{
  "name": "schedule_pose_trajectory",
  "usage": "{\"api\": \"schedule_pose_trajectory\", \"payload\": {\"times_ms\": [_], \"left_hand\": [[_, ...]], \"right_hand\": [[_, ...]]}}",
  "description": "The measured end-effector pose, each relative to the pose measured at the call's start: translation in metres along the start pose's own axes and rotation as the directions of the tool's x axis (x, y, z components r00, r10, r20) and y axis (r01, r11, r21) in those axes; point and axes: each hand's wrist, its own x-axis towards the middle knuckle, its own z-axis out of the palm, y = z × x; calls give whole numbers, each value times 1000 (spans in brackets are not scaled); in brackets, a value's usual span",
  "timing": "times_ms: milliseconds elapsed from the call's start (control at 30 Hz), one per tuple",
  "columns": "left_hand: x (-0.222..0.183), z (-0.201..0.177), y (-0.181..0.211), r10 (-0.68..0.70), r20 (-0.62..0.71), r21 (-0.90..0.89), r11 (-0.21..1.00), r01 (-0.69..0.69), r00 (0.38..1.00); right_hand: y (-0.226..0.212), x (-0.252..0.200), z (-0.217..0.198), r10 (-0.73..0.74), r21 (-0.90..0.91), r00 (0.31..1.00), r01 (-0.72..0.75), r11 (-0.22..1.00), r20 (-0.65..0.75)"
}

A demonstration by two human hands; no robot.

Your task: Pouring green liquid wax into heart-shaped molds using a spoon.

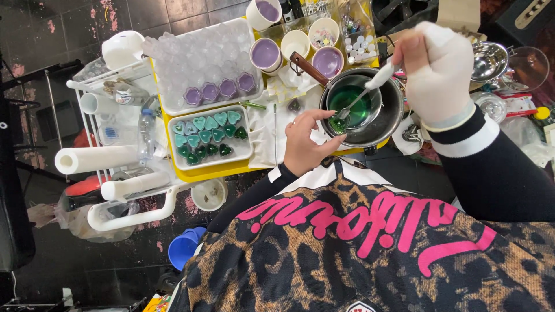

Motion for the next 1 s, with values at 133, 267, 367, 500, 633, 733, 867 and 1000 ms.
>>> {"api": "schedule_pose_trajectory", "payload": {"times_ms": [133, 267, 367, 500, 633, 733, 867, 1000], "left_hand": [[-1, 1, -3, -4, -12, -4, 1000, 4, 1000], [0, 3, -4, 3, -33, -12, 1000, -4, 999], [2, 5, -4, 6, -44, -20, 1000, -7, 999], [3, 7, -3, -16, -40, -39, 999, 15, 999], [0, 11, -2, -23, -45, -21, 1000, 22, 999], [-1, 13, 0, -22, -54, -2, 1000, 22, 998], [-3, 15, 0, -32, -62, -6, 999, 32, 998], [-3, 17, 1, -30, -74, -20, 999, 28, 997]], "right_hand": [[4, -11, -3, -19, 17, 1000, 19, 1000, -15], [30, -16, -6, 169, 247, 975, -129, 960, -147], [45, -19, -13, 251, 352, 942, -163, 922, -222], [71, -29, -23, 260, 309, 917, -164, 937, -302], [97, -42, -16, 177, 194, 934, -120, 974, -310], [98, -43, -10, 98, 112, 956, -70, 991, -278], [106, -47, -1, 42, 5, 969, -42, 999, -242], [105, -51, 7, -84, -61, 972, 73, 996, -219]]}}
